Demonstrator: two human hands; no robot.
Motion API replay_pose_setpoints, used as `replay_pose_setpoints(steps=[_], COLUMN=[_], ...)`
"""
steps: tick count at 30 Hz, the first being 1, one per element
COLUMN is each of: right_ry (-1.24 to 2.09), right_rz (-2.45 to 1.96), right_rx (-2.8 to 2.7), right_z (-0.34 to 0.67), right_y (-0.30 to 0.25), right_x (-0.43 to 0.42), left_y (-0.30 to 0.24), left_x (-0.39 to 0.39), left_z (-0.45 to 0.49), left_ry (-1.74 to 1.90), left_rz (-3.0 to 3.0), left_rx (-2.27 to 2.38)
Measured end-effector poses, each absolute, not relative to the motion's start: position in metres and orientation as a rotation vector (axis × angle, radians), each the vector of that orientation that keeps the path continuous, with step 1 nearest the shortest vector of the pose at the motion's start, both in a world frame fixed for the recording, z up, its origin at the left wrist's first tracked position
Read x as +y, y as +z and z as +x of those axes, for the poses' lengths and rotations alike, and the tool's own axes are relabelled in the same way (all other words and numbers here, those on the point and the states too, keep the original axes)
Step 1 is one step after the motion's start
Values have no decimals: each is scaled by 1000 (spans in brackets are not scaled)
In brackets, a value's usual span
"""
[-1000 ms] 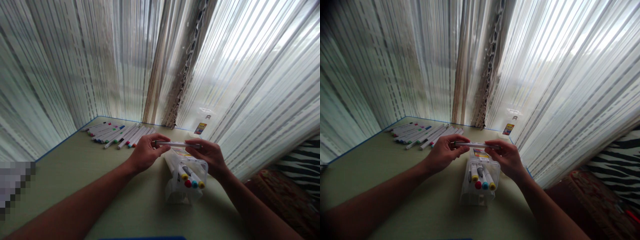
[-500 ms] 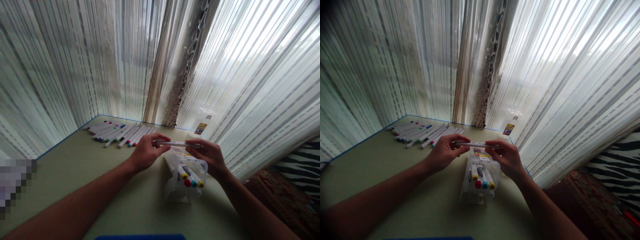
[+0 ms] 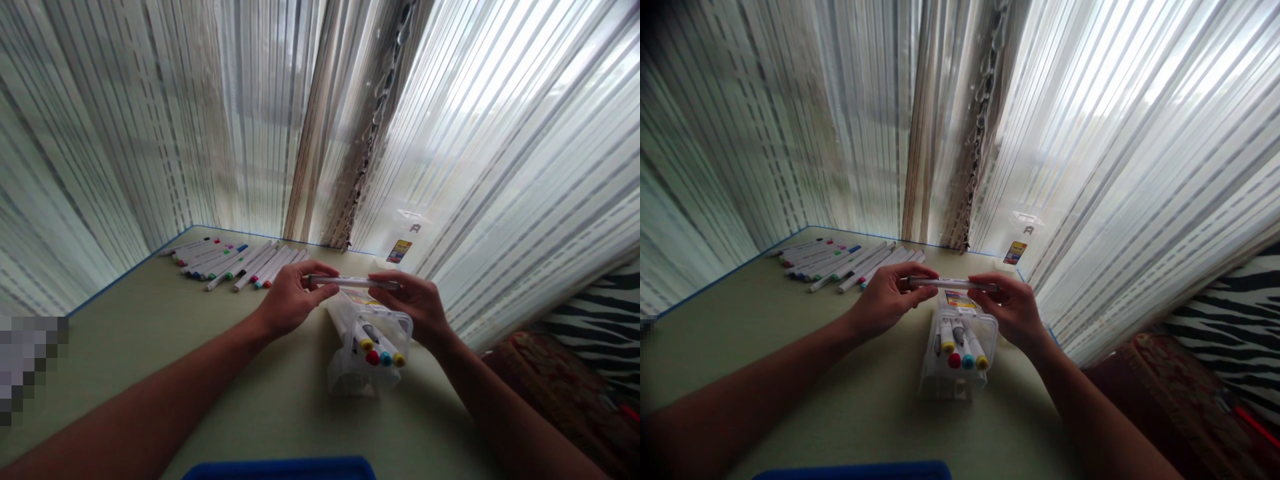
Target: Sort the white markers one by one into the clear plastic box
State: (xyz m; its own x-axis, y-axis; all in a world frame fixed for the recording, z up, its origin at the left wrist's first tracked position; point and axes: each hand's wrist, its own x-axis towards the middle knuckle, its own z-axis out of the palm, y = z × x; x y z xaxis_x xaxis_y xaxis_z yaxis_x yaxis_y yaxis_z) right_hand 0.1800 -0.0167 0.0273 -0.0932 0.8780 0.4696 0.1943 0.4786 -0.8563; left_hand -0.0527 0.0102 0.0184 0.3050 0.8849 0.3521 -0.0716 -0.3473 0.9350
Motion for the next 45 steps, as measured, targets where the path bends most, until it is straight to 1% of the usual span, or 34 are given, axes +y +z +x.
replay_pose_setpoints(steps=[8,29,45], right_ry=[774,701,868], right_rz=[-939,-886,-927], right_rx=[-1573,-1551,-1249], right_z=[176,170,177], right_y=[29,29,37], right_x=[-17,-16,-9], left_y=[23,28,26], left_x=[7,4,17], left_z=[-53,-57,-65], left_ry=[1192,1187,1306], left_rz=[1557,1566,1464], left_rx=[784,929,884])
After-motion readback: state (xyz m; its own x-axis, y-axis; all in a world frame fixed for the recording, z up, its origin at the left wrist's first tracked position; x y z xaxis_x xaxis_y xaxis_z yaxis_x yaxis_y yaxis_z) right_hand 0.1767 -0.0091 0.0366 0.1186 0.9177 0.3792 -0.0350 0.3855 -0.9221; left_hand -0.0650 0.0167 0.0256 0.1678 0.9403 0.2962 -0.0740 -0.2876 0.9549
